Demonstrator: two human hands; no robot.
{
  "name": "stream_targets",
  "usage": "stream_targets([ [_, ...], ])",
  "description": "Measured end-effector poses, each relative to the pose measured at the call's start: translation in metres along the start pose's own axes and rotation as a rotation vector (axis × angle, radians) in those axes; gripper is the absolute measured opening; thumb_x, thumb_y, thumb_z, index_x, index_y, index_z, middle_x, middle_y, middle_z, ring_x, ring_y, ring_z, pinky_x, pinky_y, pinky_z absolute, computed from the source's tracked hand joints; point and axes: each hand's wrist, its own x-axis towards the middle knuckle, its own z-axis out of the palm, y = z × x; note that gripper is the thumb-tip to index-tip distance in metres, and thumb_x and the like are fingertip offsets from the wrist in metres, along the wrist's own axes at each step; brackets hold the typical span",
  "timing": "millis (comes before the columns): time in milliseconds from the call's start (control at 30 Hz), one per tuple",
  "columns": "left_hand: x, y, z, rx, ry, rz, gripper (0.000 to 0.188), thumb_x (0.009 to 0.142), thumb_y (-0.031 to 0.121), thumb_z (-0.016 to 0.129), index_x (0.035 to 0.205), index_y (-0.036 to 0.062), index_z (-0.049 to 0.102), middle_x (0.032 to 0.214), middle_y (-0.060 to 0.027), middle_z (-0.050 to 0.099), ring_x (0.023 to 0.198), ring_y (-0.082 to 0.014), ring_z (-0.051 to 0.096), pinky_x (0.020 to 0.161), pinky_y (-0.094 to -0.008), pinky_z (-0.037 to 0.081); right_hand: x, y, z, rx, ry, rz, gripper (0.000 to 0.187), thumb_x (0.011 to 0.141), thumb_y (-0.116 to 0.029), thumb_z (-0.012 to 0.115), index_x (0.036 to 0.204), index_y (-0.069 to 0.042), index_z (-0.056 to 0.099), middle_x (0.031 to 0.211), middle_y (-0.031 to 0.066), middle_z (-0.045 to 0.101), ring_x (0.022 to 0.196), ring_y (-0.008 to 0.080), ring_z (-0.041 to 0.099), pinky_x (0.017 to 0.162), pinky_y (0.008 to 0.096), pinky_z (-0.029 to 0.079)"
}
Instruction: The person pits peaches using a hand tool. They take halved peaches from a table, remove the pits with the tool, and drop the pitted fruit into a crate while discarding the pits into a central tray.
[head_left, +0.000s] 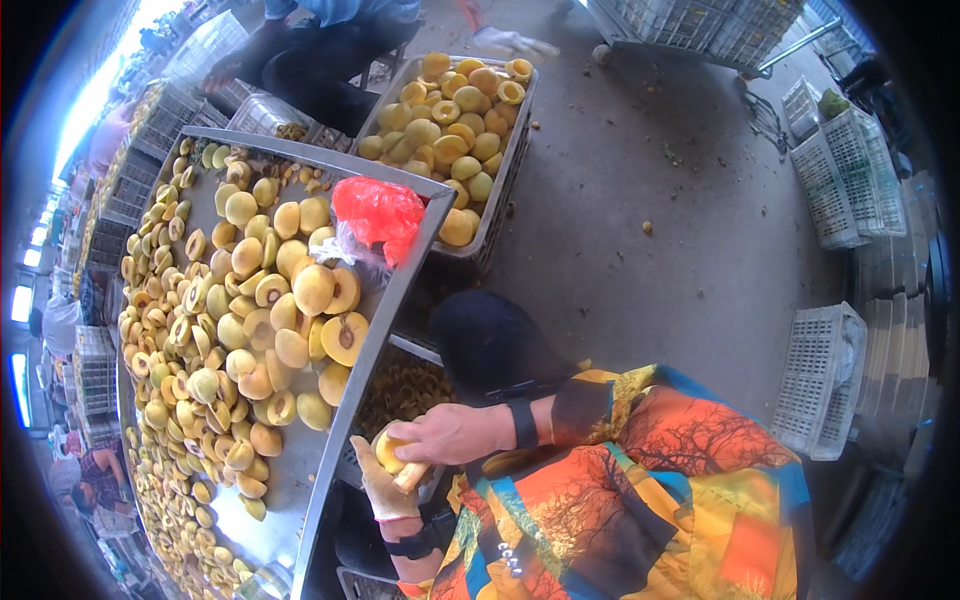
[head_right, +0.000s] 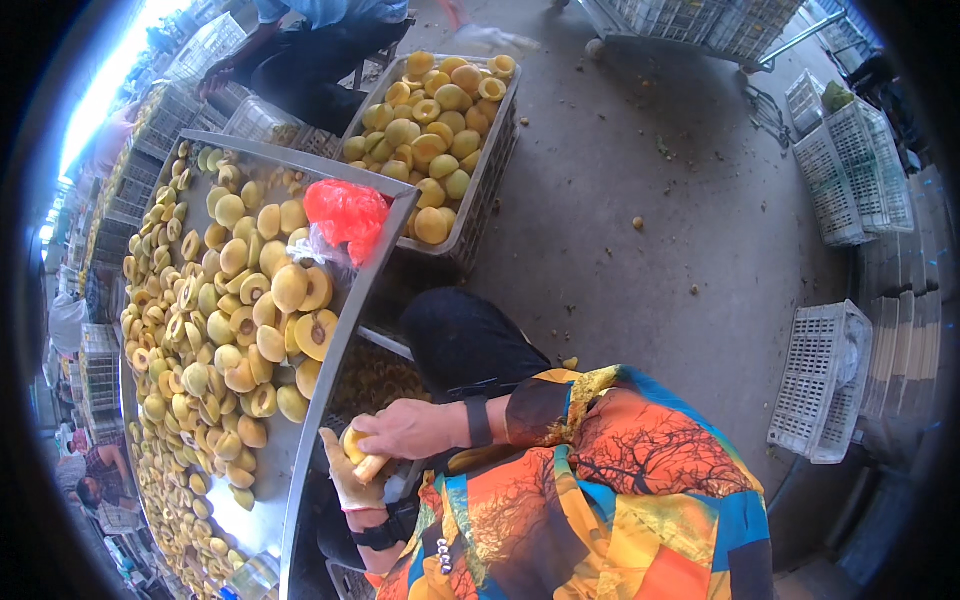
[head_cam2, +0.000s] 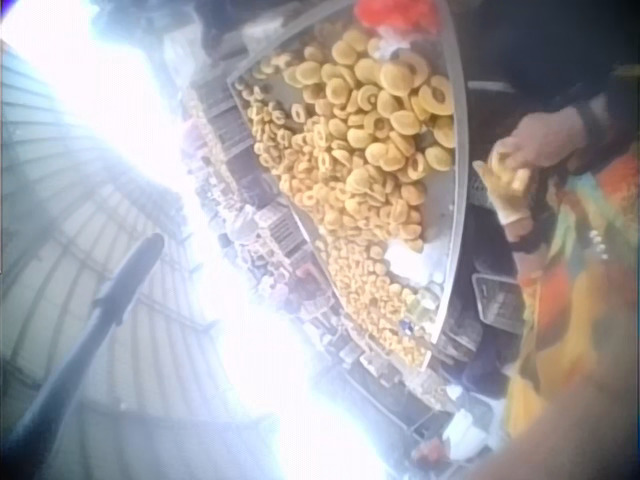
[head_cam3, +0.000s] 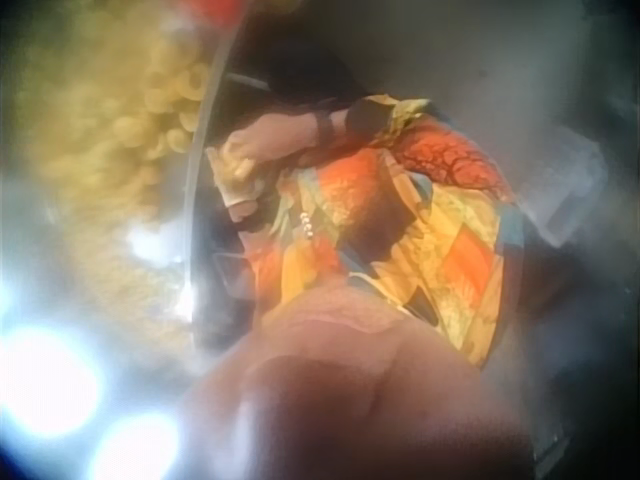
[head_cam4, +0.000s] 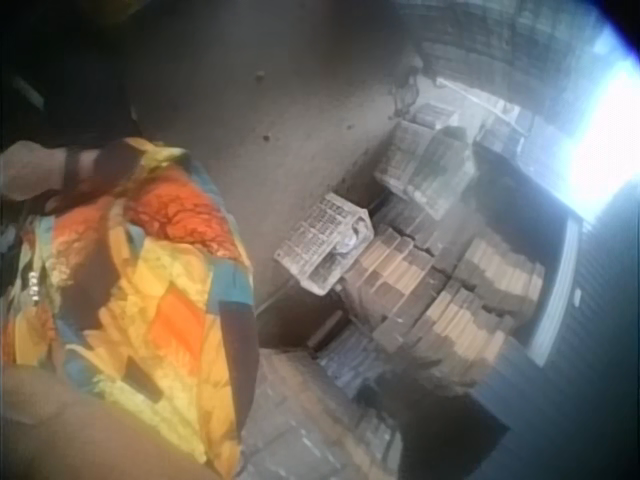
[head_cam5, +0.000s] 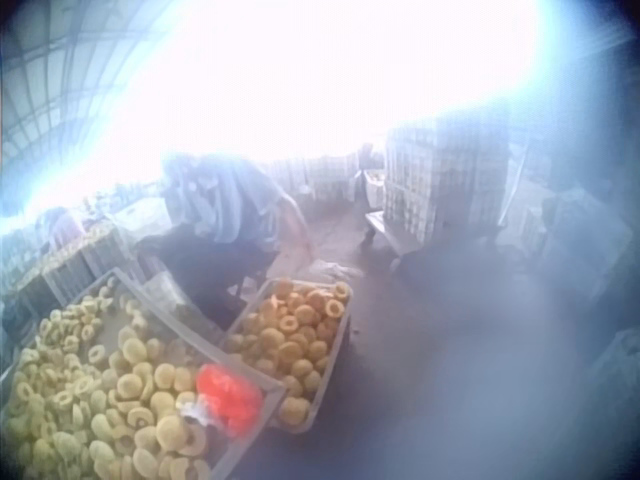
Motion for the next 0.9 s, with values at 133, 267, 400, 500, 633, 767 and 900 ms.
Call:
stream_targets([
  [133, -0.016, 0.012, 0.011, 0.222, -0.383, -0.130, 0.074, 0.084, 0.070, 0.029, 0.114, 0.0059, 0.052, 0.100, -0.0127, 0.062, 0.078, -0.0249, 0.061, 0.065, -0.0344, 0.049, -0.008, 0.001, -0.021, 0.469, 0.243, 0.292, 0.023, 0.077, -0.015, 0.068, 0.096, -0.006, 0.059, 0.082, 0.0092, 0.062, 0.079, 0.0239, 0.062, 0.070, 0.0312, 0.049],
  [267, -0.015, 0.000, 0.047, 0.361, -0.458, 0.104, 0.076, 0.082, 0.066, 0.042, 0.127, 0.0057, 0.040, 0.106, -0.0124, 0.057, 0.076, -0.0214, 0.061, 0.057, -0.0281, 0.050, -0.015, 0.012, -0.046, 1.146, 0.437, 0.614, 0.021, 0.082, -0.011, 0.065, 0.099, -0.003, 0.057, 0.075, 0.0010, 0.056, 0.061, 0.0088, 0.054, 0.056, 0.0218, 0.044],
  [400, -0.017, 0.004, 0.075, 0.373, -0.499, 0.236, 0.063, 0.086, 0.046, 0.054, 0.129, 0.0031, 0.037, 0.109, -0.0146, 0.056, 0.082, -0.0209, 0.061, 0.060, -0.0272, 0.051, -0.025, 0.021, -0.081, 1.273, 0.694, 0.744, 0.020, 0.085, -0.014, 0.062, 0.100, -0.005, 0.053, 0.065, -0.0002, 0.051, 0.042, 0.0067, 0.043, 0.037, 0.0209, 0.034],
  [500, -0.013, 0.008, 0.068, 0.386, -0.477, 0.264, 0.059, 0.089, 0.045, 0.049, 0.129, 0.0025, 0.038, 0.109, -0.0170, 0.055, 0.082, -0.0220, 0.060, 0.061, -0.0272, 0.051, -0.034, 0.054, -0.125, 1.054, 1.157, 0.754, 0.018, 0.085, -0.017, 0.062, 0.094, -0.004, 0.054, 0.064, 0.0003, 0.051, 0.042, 0.0085, 0.044, 0.036, 0.0229, 0.034],
  [633, -0.009, 0.009, 0.048, 0.394, -0.348, 0.272, 0.059, 0.091, 0.048, 0.043, 0.127, 0.0015, 0.038, 0.107, -0.0187, 0.055, 0.080, -0.0239, 0.060, 0.059, -0.0286, 0.051, -0.057, 0.151, -0.188, 0.811, 1.491, 0.752, 0.017, 0.085, -0.017, 0.062, 0.084, -0.004, 0.051, 0.062, 0.0017, 0.049, 0.042, 0.0099, 0.044, 0.036, 0.0252, 0.037],
  [767, -0.006, 0.010, 0.033, 0.378, -0.225, 0.258, 0.056, 0.092, 0.046, 0.042, 0.124, 0.0001, 0.039, 0.104, -0.0185, 0.056, 0.077, -0.0240, 0.060, 0.057, -0.0287, 0.051, -0.055, 0.231, -0.243, 0.814, 1.685, 0.916, 0.020, 0.083, -0.018, 0.064, 0.081, -0.004, 0.050, 0.063, 0.0046, 0.051, 0.044, 0.0124, 0.046, 0.038, 0.0288, 0.039],
  [900, -0.006, 0.011, 0.030, 0.367, -0.116, 0.219, 0.059, 0.090, 0.044, 0.046, 0.124, -0.0033, 0.039, 0.102, -0.0200, 0.056, 0.076, -0.0244, 0.060, 0.056, -0.0278, 0.050, -0.041, 0.294, -0.275, 0.763, 1.736, 0.942, 0.022, 0.081, -0.018, 0.065, 0.080, -0.003, 0.048, 0.062, 0.0061, 0.051, 0.044, 0.0145, 0.046, 0.038, 0.0303, 0.038],
])
